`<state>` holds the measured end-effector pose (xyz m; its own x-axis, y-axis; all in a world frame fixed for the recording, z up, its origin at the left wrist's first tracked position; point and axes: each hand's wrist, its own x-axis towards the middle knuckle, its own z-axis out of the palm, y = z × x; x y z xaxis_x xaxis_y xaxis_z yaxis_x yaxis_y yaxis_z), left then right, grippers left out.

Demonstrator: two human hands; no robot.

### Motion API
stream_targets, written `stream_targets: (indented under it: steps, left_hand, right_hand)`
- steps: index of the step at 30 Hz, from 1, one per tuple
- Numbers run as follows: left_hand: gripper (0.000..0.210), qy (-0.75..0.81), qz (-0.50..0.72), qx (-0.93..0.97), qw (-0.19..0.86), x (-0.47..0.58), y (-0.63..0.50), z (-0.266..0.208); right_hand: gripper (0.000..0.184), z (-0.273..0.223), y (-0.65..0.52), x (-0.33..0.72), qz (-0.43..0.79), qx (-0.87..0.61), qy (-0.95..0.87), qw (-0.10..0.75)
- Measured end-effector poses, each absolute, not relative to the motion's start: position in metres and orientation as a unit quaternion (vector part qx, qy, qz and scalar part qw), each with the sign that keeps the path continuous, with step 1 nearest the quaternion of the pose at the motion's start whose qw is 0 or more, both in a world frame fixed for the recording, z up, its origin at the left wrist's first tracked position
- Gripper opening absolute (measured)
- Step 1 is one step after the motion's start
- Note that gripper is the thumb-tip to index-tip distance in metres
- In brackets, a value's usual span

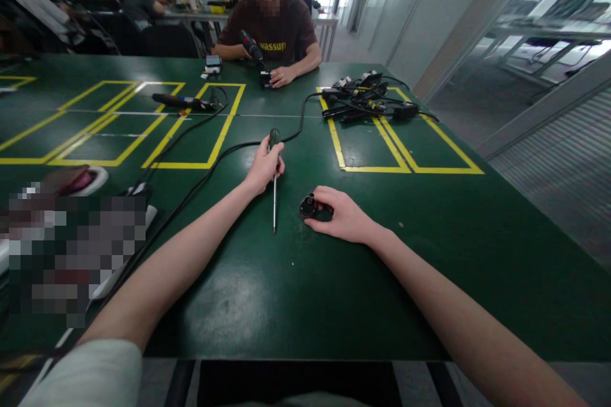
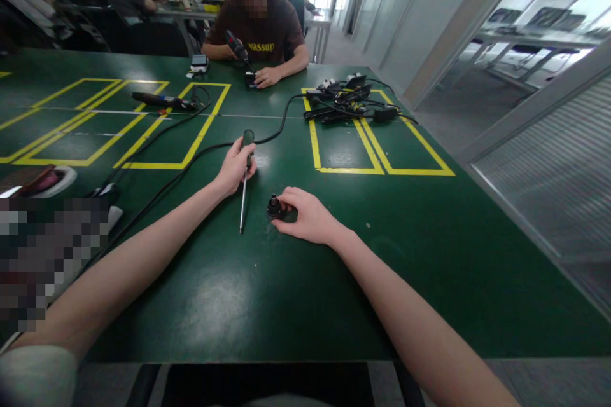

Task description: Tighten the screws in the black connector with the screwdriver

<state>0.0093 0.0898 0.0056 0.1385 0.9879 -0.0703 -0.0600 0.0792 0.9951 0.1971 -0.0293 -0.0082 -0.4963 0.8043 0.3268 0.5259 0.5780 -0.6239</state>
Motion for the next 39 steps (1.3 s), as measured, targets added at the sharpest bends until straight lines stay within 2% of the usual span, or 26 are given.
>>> stream_targets:
  steps: [3,5,9,14,19,28,39]
  left_hand:
    - [0.021,0.467,0.473,0.459,0.59,0.009,0.095,0.007]
    - [0.021,0.465,0.477,0.434,0.606,0.01,0.097,0.009]
    - [0.021,0.453,0.499,0.409,0.615,0.01,0.096,0.02]
    - [0.01,0.42,0.579,0.444,0.54,0.008,0.089,0.043]
    - [0.031,0.389,0.625,0.524,0.428,0.006,0.078,0.066]
    - [0.077,0.321,0.642,0.583,0.38,0.013,0.058,0.077]
    - [0.07,0.281,0.653,0.601,0.365,0.022,0.041,0.083]
  right_hand:
    - [0.021,-0.008,-0.03,0.197,0.246,-0.411,-0.819,0.316]
    - [0.025,-0.008,-0.03,0.197,0.271,-0.419,-0.8,0.332]
    - [0.022,-0.007,-0.03,0.197,0.302,-0.417,-0.781,0.355]
    - [0.021,-0.007,-0.03,0.197,0.308,-0.421,-0.779,0.347]
    - [0.02,-0.006,-0.03,0.196,0.314,-0.427,-0.775,0.345]
    - [0.02,-0.007,-0.03,0.196,0.31,-0.43,-0.774,0.346]
    - [0.02,-0.008,-0.031,0.196,0.304,-0.425,-0.779,0.347]
